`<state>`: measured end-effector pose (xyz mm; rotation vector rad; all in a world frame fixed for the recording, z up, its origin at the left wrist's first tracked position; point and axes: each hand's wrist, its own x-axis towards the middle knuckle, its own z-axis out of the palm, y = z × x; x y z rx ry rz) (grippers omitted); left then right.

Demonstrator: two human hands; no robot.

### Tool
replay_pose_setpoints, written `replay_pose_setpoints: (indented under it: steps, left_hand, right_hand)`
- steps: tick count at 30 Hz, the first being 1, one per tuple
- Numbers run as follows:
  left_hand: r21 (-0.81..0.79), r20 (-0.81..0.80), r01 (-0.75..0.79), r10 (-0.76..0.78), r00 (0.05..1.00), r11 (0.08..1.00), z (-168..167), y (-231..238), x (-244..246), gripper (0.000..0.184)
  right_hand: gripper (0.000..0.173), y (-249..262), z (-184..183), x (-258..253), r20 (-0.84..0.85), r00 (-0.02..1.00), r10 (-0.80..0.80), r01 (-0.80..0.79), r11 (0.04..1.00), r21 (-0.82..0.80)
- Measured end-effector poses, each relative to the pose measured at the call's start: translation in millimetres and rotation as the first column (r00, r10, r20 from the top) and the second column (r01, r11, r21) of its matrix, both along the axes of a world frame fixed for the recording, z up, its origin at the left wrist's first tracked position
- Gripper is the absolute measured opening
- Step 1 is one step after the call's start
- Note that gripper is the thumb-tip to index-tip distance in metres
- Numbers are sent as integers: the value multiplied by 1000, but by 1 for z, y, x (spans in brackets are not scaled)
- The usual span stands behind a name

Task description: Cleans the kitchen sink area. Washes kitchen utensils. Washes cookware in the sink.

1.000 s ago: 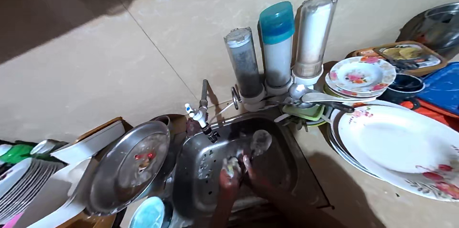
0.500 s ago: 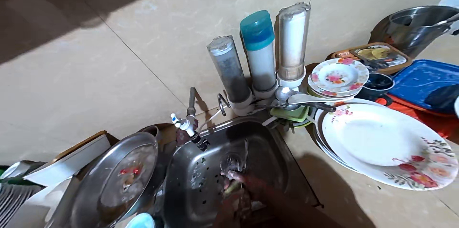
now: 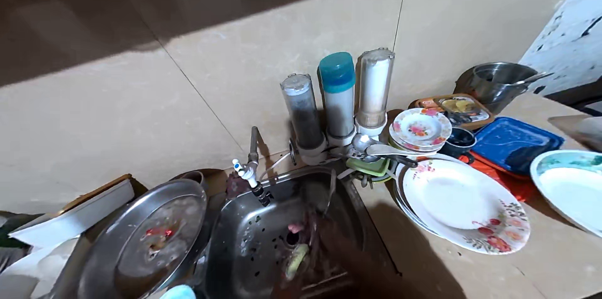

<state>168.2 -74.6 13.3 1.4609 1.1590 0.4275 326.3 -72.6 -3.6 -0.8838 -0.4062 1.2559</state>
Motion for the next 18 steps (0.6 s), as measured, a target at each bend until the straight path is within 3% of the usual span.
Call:
replay_pose_setpoints:
  steps: [3, 6, 8, 11, 14, 16, 18]
  left_hand:
    - [246, 74, 0, -19, 997, 969, -3, 0, -21, 35]
    - [349, 182, -212, 156, 971, 913, -10, 13, -56, 32]
    - [412, 148, -350, 318, 937, 841, -12, 26, -88, 39]
    - [519, 85, -476, 510, 856, 711, -9, 41, -126, 58]
    - [574, 39, -534, 631, 775, 620, 1, 58, -145, 73]
    - [648, -145, -477, 711, 688, 594, 4, 73, -161, 80]
    - [662, -385, -372, 721, 577, 651, 0, 86, -176, 89]
  right_hand:
    - [26, -9, 38, 52, 14, 994, -105, 104, 994, 40]
    - [14, -30, 53, 118, 359, 925, -126, 196, 966, -167]
    - [45, -41, 54, 163, 703, 711, 30, 271, 910, -313]
    - [71, -47, 40, 214, 894, 419, 157, 412, 845, -341]
    - [70, -40, 29, 231, 956, 153, 249, 511, 808, -292]
    - [68, -27, 17, 234, 952, 7, 307, 550, 794, -260]
    - [63, -16, 1, 236, 927, -63, 369, 570, 776, -270]
